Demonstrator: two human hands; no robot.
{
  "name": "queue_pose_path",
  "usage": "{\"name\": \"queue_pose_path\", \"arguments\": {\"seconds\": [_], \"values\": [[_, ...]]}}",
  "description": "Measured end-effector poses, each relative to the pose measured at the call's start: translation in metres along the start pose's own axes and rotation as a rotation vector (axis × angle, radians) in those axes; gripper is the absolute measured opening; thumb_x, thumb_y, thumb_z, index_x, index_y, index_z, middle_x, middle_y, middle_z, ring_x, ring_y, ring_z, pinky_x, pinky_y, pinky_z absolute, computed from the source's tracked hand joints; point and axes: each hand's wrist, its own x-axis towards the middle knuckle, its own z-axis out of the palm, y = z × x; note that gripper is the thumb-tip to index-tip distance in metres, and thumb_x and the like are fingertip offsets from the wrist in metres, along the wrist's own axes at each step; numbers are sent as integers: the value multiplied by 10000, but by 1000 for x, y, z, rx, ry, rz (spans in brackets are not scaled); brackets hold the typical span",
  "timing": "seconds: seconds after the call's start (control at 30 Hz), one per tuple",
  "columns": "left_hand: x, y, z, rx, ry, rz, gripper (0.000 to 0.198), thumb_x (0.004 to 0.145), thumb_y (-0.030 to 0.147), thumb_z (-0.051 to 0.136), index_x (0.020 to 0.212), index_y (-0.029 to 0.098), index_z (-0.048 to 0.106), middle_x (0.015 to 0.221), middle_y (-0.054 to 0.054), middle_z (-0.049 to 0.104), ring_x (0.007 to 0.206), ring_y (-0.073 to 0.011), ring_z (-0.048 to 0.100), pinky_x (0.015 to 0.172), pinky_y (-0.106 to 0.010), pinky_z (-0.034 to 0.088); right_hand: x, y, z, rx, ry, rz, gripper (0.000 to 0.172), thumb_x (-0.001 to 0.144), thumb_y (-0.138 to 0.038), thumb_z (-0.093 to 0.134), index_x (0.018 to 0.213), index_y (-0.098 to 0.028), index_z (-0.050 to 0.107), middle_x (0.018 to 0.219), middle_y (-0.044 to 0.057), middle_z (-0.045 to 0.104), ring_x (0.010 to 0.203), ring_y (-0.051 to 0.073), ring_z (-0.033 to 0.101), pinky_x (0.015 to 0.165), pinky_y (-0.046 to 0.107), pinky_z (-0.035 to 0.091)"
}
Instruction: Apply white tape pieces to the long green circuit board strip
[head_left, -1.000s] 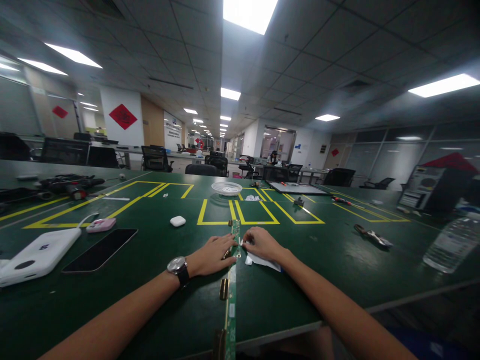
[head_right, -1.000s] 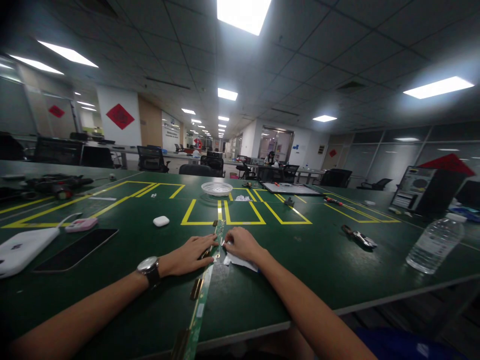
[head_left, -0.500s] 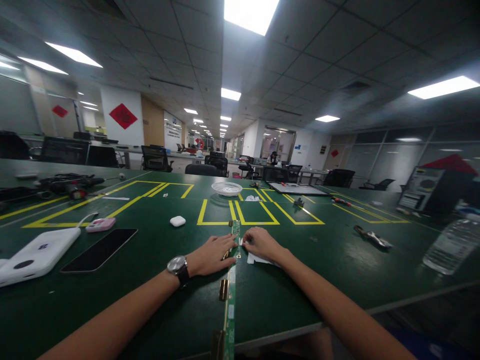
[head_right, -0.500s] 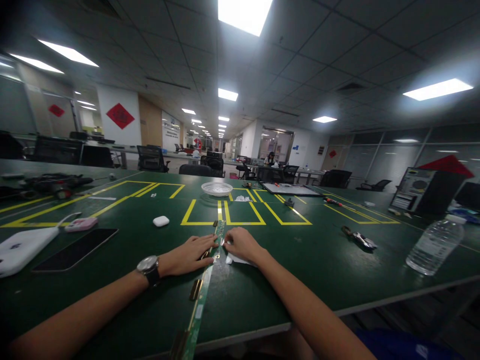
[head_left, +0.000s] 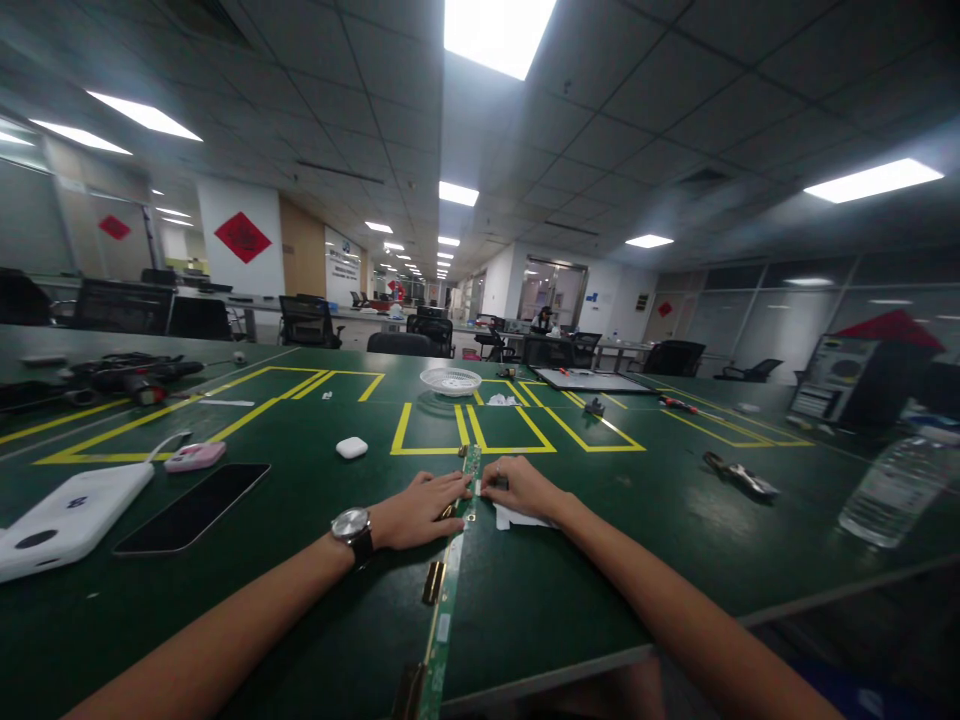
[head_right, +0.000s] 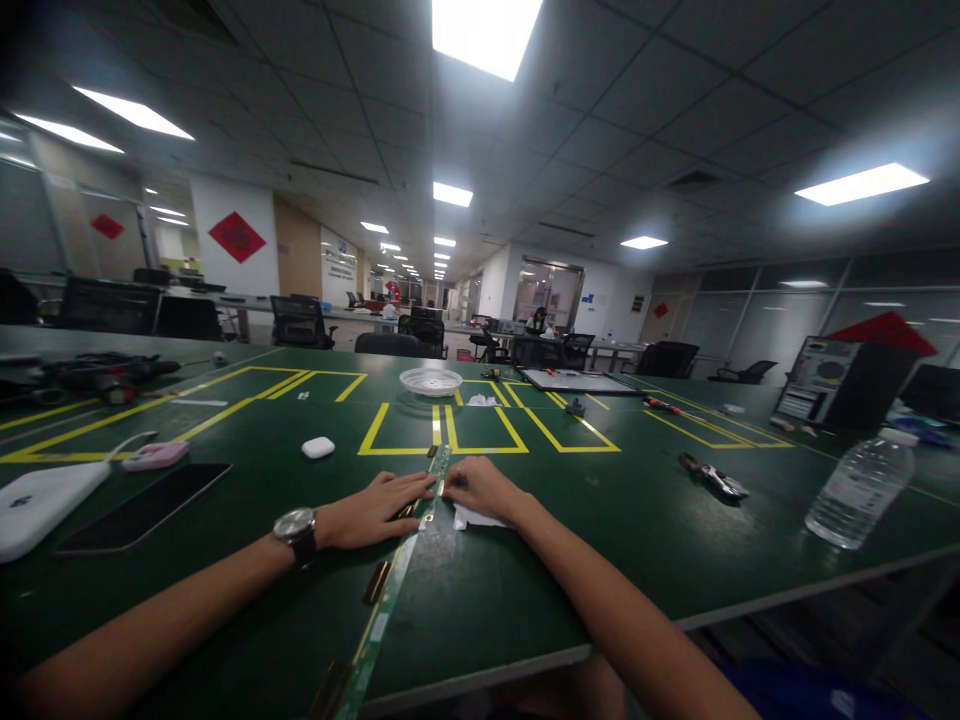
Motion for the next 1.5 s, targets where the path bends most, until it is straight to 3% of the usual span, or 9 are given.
{"name": "queue_pose_path", "arguments": {"seconds": [0.23,0.37,0.5,0.63,0.77,0.87,1.07,1.23,1.5], "values": [[-1,1,2,-33,24,-17,485,987,520,385,1406,281,429,1546,-69,339,1418,-276,293,1105,-467,234,0,4,-6,38,-22,-56,169,894,-267,596,926,-169,730,978,70,722,925,173,642,862,274,462],[-1,-2,-5,-58,203,-95,411,1015,468,317,1349,291,476,1513,-29,396,1377,-251,358,1104,-444,289,5,-2,-5,58,-17,-116,272,943,-207,468,1031,-177,724,1177,72,683,1106,160,604,998,277,418],[-5,-10,-10,-38,375,-177,397,1023,424,292,1302,243,510,1459,-49,462,1337,-247,408,1104,-439,312,8,9,-1,-23,-111,-135,341,939,-181,420,1155,-159,682,1254,75,652,1164,152,580,1034,264,393],[-12,-15,-13,9,354,-174,366,1022,418,315,1256,236,531,1421,-57,500,1308,-255,438,1079,-466,332,0,40,-11,-260,-87,50,357,958,-241,398,1168,-165,677,1269,100,640,1171,191,572,1039,341,378],[-14,-16,-14,51,350,-161,361,1025,412,324,1273,235,517,1383,-60,528,1283,-250,455,1055,-454,350,-20,71,-30,-497,-38,480,383,975,-320,373,985,-179,729,1135,119,688,1148,220,568,1042,391,337],[-12,-15,-12,93,341,-146,339,1018,397,353,1258,236,530,1368,-58,539,1278,-253,458,1060,-453,337,-35,85,-41,-538,-12,681,425,976,-328,348,938,-154,734,1099,159,679,1083,244,585,980,416,377],[-10,-12,-2,126,295,-117,301,1007,390,401,1230,254,549,1359,-47,548,1262,-251,472,1025,-434,355,-44,95,-40,-491,-18,816,494,959,-476,318,1101,-210,710,1178,158,623,1109,307,563,928,480,403],[-9,-11,2,128,284,-101,305,1004,405,411,1243,268,543,1356,-40,545,1245,-245,483,1011,-421,358,-42,92,-33,-378,-63,902,672,879,-650,370,1354,-201,526,1376,176,468,1281,358,417,1023,539,314],[-10,-9,1,125,244,-122,324,1001,400,418,1273,265,532,1342,-43,555,1241,-237,483,1003,-405,359,-48,89,-39,-248,-216,908,899,816,-777,313,1507,-204,288,1563,154,215,1408,370,241,1102,569,179]]}}
